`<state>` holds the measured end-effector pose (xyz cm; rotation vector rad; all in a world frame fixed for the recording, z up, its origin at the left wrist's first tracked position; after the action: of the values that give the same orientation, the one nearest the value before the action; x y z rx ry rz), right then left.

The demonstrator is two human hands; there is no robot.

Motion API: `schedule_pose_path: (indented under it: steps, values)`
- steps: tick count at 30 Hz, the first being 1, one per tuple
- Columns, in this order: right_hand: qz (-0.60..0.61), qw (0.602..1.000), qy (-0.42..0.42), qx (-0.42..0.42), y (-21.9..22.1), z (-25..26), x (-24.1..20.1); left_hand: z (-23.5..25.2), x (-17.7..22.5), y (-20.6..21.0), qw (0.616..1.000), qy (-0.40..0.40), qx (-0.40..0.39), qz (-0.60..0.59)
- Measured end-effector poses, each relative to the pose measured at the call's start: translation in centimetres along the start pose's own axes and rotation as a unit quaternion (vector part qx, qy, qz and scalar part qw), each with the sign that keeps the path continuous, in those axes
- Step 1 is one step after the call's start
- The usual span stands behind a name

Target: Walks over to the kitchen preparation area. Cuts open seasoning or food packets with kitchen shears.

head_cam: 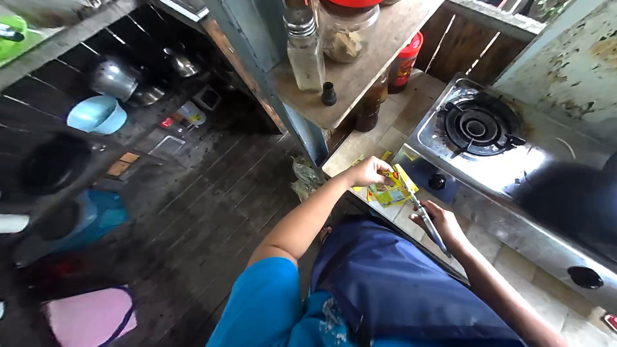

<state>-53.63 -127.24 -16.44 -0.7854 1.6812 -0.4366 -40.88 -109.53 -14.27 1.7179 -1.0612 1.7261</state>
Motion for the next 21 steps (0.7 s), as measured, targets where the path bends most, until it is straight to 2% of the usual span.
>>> schedule_pose_path:
  steps: [7, 11, 15, 18, 21]
  values:
    - [-0.012, 0.999, 0.032, -0.023, 0.4, 1.5, 1.4, 0.2, -2.2, 0.7, 0.998, -0.056, -0.004, 0.029]
    - [-0.088, 0.987, 0.122, -0.064, 1.1, 3.7, 3.0, -0.8, -4.1, 0.2, 0.997, -0.063, 0.021, 0.045]
    - [-0.148, 0.969, 0.179, -0.081, 2.4, 5.9, 5.2, -4.5, -4.1, -0.1, 0.989, -0.086, 0.114, 0.027]
    - [-0.156, 0.972, 0.165, -0.055, 3.3, 6.9, 5.6, -7.9, -3.4, -0.4, 0.974, -0.033, 0.221, -0.037]
    - [-0.19, 0.973, 0.131, -0.029, 3.6, 7.7, 4.9, -11.5, -2.1, -0.5, 0.95, -0.029, 0.304, -0.061]
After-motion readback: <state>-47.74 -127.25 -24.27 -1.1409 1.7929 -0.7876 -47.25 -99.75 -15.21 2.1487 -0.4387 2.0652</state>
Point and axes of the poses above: each hand's wrist, its own z-axis towards the middle knuckle, its own y-axis out of the palm, x = y × z, the point moved 7 cm from there along z, towards the middle knuckle
